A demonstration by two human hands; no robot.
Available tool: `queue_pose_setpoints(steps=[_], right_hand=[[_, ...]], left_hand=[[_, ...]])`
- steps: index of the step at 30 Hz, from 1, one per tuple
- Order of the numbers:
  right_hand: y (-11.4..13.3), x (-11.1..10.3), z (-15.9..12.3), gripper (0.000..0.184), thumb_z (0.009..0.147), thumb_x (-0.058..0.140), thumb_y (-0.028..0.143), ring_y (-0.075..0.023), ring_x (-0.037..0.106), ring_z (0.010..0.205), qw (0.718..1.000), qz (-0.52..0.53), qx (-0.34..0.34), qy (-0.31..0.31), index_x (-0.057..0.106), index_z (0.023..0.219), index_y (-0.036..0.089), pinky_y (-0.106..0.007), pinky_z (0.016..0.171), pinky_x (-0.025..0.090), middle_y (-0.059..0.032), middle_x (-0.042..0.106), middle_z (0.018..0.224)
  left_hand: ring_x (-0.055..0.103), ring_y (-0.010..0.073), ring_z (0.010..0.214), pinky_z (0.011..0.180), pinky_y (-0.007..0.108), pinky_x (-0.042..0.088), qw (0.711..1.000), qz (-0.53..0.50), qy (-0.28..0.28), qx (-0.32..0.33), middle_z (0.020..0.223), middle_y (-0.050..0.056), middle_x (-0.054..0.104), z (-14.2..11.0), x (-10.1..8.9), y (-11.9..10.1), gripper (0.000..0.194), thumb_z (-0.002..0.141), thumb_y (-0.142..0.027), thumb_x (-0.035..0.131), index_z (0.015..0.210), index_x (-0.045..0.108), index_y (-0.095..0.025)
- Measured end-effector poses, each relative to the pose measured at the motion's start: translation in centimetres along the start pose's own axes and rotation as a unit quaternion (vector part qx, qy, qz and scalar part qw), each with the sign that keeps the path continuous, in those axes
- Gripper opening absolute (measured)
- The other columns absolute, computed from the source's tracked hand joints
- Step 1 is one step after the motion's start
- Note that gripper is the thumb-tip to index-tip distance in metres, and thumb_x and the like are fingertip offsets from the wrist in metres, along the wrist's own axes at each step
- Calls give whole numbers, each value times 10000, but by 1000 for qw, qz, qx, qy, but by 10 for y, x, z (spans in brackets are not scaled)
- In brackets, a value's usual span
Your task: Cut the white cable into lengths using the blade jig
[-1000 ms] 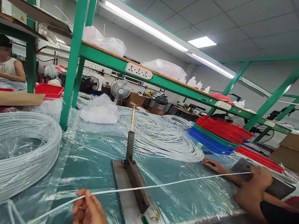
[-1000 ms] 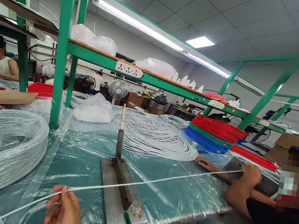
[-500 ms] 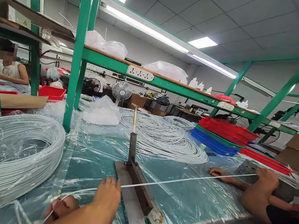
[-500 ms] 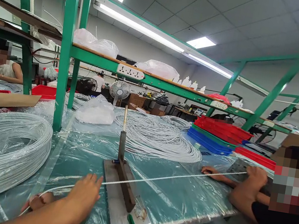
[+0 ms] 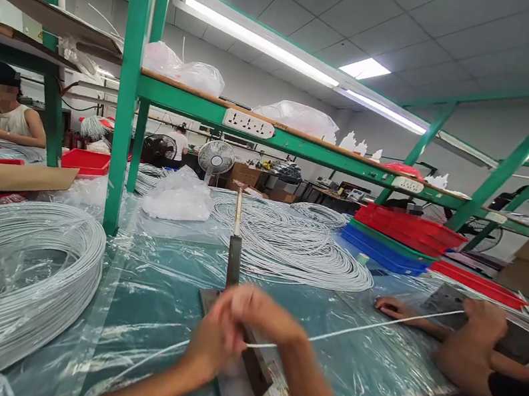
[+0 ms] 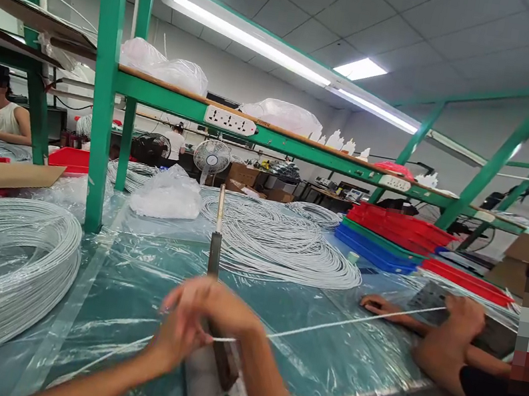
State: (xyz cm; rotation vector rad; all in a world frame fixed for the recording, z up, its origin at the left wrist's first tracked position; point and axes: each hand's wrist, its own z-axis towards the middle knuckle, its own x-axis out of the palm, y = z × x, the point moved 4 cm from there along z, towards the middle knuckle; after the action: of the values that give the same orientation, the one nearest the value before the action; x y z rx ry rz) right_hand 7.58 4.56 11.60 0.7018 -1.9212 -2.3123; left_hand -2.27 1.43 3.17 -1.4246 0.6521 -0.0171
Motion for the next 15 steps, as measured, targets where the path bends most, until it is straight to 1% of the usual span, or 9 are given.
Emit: queue_pose_setpoints(steps=[3, 4, 6, 7, 9, 10, 11, 13, 15], right_hand=[[10, -64, 43, 421, 872, 453, 496, -53, 407, 402, 985, 37, 30, -164, 570, 1079, 149, -165, 390, 308, 48, 516, 532], [9, -81, 59, 413, 896, 422, 470, -49, 377, 385, 977, 44, 50, -204, 550, 1088, 127, -164, 376, 282, 51, 492, 518], [2, -106, 89, 407, 931, 360, 446, -42, 341, 366, 965, 53, 92, -240, 535, 1053, 100, -163, 363, 254, 56, 458, 511], [-4, -113, 103, 404, 938, 347, 448, -39, 327, 361, 961, 60, 115, -244, 538, 1015, 99, -164, 359, 250, 57, 450, 519], [-13, -117, 125, 392, 937, 359, 463, -33, 301, 360, 957, 79, 148, -237, 539, 936, 115, -165, 354, 250, 63, 437, 546], [-16, -116, 133, 385, 932, 375, 472, -30, 281, 361, 956, 91, 159, -231, 536, 899, 123, -165, 350, 246, 68, 425, 553], [-18, -115, 140, 383, 926, 390, 477, -27, 261, 361, 954, 103, 169, -223, 532, 865, 127, -165, 345, 239, 73, 411, 552], [-19, -110, 148, 395, 923, 394, 484, -25, 233, 360, 951, 129, 186, -210, 526, 814, 128, -164, 340, 228, 80, 381, 538], [-16, -108, 151, 414, 925, 381, 494, -25, 215, 355, 946, 151, 201, -205, 521, 791, 129, -165, 335, 219, 85, 359, 525]], left_hand=[[625, 204, 732, 642, 255, 410, 996, 77, 30, 43, 751, 50, 702, -5, 2, -3, 186, 783, -209, 553, 777, 735, -170], [636, 218, 790, 679, 264, 422, 991, 109, 41, 60, 809, 60, 711, -6, 2, -4, 213, 802, -193, 524, 852, 730, -184], [635, 247, 898, 749, 296, 438, 978, 183, 56, 85, 930, 84, 703, -8, 2, -6, 299, 843, -163, 443, 1005, 688, -213], [630, 265, 923, 763, 319, 443, 968, 226, 64, 89, 959, 104, 694, -8, 3, -7, 334, 849, -140, 409, 1052, 664, -212], [627, 299, 923, 755, 355, 452, 945, 307, 79, 83, 960, 150, 680, -7, 5, -7, 388, 826, -65, 361, 1073, 640, -174], [627, 308, 916, 748, 362, 453, 937, 330, 85, 71, 955, 168, 674, -7, 6, -7, 404, 804, -26, 347, 1053, 641, -148], [624, 309, 917, 747, 361, 451, 937, 333, 88, 58, 962, 179, 667, -5, 7, -7, 405, 786, -1, 344, 1026, 644, -127], [611, 287, 936, 757, 335, 439, 958, 277, 68, 35, 983, 170, 659, -1, 9, -4, 362, 780, 1, 366, 962, 656, -115], [601, 244, 917, 739, 289, 420, 985, 168, 34, 6, 949, 129, 663, 6, 11, 2, 285, 781, -30, 417, 873, 670, -124]])
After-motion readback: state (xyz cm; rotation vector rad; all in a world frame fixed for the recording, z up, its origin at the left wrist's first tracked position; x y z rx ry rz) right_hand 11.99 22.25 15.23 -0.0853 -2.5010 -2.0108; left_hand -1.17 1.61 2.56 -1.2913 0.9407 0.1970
